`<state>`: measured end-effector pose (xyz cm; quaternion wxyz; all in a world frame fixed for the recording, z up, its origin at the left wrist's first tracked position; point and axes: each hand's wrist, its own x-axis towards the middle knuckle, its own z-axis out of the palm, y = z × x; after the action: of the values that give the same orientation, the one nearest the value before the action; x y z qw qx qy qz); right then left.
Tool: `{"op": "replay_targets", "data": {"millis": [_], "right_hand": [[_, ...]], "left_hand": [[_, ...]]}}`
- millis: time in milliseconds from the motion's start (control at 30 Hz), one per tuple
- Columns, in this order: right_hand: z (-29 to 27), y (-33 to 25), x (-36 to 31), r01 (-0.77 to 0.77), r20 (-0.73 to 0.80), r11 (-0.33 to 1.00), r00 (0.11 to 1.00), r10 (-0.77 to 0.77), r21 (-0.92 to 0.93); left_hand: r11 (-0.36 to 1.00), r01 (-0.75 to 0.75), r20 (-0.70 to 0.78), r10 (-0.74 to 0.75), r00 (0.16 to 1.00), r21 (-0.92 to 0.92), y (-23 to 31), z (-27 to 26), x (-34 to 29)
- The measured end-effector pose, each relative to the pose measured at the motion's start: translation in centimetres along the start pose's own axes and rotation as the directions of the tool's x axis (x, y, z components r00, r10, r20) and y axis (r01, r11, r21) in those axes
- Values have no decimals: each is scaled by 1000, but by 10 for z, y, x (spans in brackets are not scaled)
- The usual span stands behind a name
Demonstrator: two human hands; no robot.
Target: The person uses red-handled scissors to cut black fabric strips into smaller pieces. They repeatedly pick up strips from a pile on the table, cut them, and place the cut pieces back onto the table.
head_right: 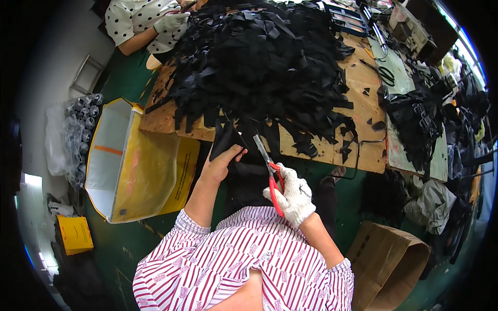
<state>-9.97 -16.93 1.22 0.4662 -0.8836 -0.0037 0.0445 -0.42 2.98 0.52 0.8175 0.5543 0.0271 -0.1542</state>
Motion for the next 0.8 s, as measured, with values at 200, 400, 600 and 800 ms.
{"op": "replay_targets", "data": {"millis": [200,400,600,800], "right_hand": [[-1,6,2,-28,-41,999,999,26,-27],[6,14,-1,18,-88,999,996,-15,43],[6,15,-3,-4,-61,995,998,10,100],[-3,14,2,0,-45,997,999,4,75]], "left_hand": [[998,67,33,-67,997,20,-5,16,-7],[995,89,56,-91,994,41,-9,17,-6],[988,124,16,-126,992,94,-21,6,1],[969,89,71,-108,992,229,-17,19,-4]]}}
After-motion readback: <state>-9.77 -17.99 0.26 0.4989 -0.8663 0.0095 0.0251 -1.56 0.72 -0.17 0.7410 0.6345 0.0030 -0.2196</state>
